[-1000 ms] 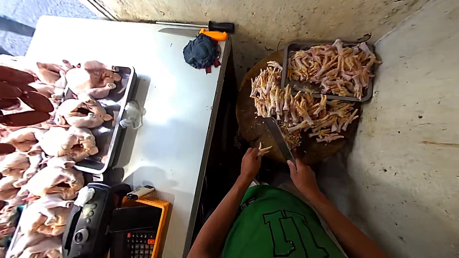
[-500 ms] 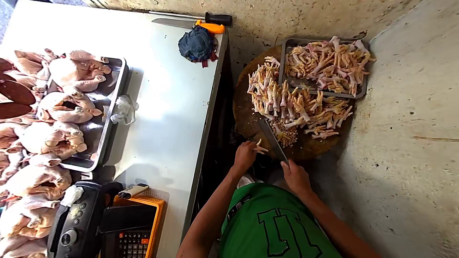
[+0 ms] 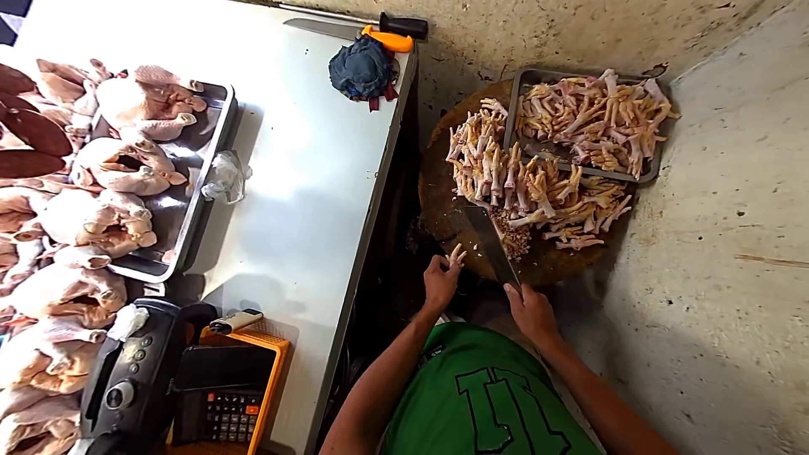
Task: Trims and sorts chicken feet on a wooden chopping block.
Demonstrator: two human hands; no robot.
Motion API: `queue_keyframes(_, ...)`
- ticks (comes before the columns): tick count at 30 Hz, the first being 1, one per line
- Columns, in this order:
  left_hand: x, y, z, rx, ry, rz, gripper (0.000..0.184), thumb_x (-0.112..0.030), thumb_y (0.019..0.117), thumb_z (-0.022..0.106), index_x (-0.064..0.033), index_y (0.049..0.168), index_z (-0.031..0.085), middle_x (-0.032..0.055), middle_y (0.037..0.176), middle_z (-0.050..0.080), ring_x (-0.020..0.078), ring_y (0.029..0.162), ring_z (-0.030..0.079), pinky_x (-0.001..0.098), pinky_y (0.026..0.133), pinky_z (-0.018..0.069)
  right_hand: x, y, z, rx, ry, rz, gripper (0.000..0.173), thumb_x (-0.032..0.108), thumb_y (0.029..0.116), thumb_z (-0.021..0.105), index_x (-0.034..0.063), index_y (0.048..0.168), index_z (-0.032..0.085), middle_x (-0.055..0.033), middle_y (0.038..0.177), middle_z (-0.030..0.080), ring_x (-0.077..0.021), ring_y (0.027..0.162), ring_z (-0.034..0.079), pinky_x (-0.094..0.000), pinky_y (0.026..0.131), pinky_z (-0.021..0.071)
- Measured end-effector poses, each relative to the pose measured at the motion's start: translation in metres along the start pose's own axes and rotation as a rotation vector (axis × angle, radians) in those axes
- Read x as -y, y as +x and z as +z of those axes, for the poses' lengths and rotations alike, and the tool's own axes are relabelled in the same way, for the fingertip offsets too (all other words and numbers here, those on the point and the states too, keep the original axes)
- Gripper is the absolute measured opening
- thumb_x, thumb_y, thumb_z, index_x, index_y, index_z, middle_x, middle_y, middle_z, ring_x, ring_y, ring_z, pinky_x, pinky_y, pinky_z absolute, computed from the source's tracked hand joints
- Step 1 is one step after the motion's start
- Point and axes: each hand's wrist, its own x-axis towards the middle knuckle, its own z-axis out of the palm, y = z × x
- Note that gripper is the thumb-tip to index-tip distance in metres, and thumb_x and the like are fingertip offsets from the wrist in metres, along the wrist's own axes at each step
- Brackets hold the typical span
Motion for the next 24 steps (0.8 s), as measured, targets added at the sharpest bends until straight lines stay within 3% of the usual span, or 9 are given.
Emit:
queue_keyframes(3,-0.007,0.007,0.015,0.036,-0.072,-0.177,0.025,-0.025,0.0975,0.066,-0.0007,0.095,0.061,0.0146,0.091,0.062,0.0256,0.082,0.063,0.0458,0.076,0.0527,-0.002,0.001,0.006,0.096,-0.106,0.067,0.043,0.032,0.1116,0.044,-0.0001,0.133,0.062,-0.0247,0.098,0.073,-0.0428,0.095,0.072,-0.0594,0.085,0.0544)
queue_keyframes(5,-0.012,0.011,0.020,0.009,-0.119,-0.223,0.023,-0.023,0.0975,0.066,-0.0019,0.093,0.060,0.0130,0.088,0.061,0.0236,0.076,0.063,0.0434,0.071,0.0540,0.006,0.002,0.001,0.126,-0.158,0.087,0.042,0.033,0.1120,0.042,0.0020,0.131,0.063,-0.0230,0.098,0.072,-0.0409,0.097,0.072,-0.0581,0.084,0.0546)
queue_keyframes(9,-0.014,0.012,0.020,-0.003,-0.123,-0.243,0.023,-0.023,0.0978,0.066,-0.0030,0.090,0.059,0.0103,0.083,0.060,0.0212,0.072,0.061,0.0407,0.068,0.0520,0.014,-0.007,0.007,0.017,-0.117,-0.030,0.041,0.029,0.1104,0.047,-0.0048,0.120,0.067,-0.0247,0.088,0.072,-0.0427,0.085,0.072,-0.0587,0.076,0.0553)
queue_keyframes(11,-0.012,0.011,0.021,-0.008,-0.117,-0.224,0.022,-0.023,0.0978,0.066,-0.0035,0.088,0.059,0.0101,0.082,0.060,0.0215,0.073,0.061,0.0416,0.069,0.0516,0.014,0.002,0.012,0.162,-0.178,0.043,0.043,0.033,0.1121,0.041,0.0036,0.136,0.061,-0.0219,0.101,0.073,-0.0402,0.098,0.072,-0.0571,0.086,0.0553)
queue_keyframes(12,-0.009,0.009,0.022,-0.016,-0.131,-0.209,0.022,-0.022,0.0975,0.065,-0.0038,0.087,0.059,0.0096,0.081,0.060,0.0211,0.072,0.060,0.0414,0.069,0.0515,0.012,0.006,0.014,0.197,-0.188,0.066,0.043,0.034,0.1122,0.040,0.0056,0.138,0.059,-0.0213,0.103,0.073,-0.0395,0.100,0.072,-0.0568,0.087,0.0549)
queue_keyframes(16,0.008,0.001,0.030,-0.033,-0.270,-0.136,0.023,-0.021,0.0983,0.067,-0.0018,0.086,0.063,0.0082,0.078,0.061,0.0184,0.072,0.059,0.0395,0.071,0.0505,0.009,-0.007,0.008,0.089,-0.101,0.021,0.043,0.033,0.1111,0.044,0.0031,0.134,0.064,-0.0230,0.096,0.073,-0.0419,0.092,0.072,-0.0607,0.082,0.0546)
queue_keyframes(20,0.011,-0.004,0.032,-0.038,-0.302,-0.139,0.022,-0.020,0.0987,0.068,-0.0021,0.086,0.067,0.0057,0.079,0.062,0.0145,0.075,0.059,0.0368,0.075,0.0488,-0.001,-0.027,0.012,-0.197,-0.001,-0.210,0.043,0.029,0.1063,0.048,-0.0039,0.124,0.070,-0.0207,0.078,0.071,-0.0381,0.068,0.070,-0.0565,0.063,0.0554)
queue_keyframes(22,0.011,-0.005,0.033,-0.045,-0.304,-0.137,0.021,-0.020,0.0985,0.068,-0.0028,0.086,0.068,0.0051,0.079,0.063,0.0139,0.075,0.059,0.0367,0.074,0.0488,-0.005,-0.024,0.018,-0.183,-0.030,-0.233,0.042,0.028,0.1065,0.048,-0.0028,0.125,0.070,-0.0205,0.080,0.072,-0.0380,0.070,0.071,-0.0557,0.064,0.0565)
queue_keyframes(24,0.011,-0.005,0.035,-0.046,-0.293,-0.138,0.021,-0.020,0.0990,0.068,-0.0029,0.086,0.068,0.0054,0.079,0.063,0.0145,0.076,0.059,0.0376,0.075,0.0490,-0.009,-0.015,0.024,-0.013,-0.108,-0.121,0.041,0.028,0.1097,0.046,0.0019,0.135,0.065,-0.0224,0.093,0.075,-0.0420,0.085,0.074,-0.0597,0.076,0.0567)
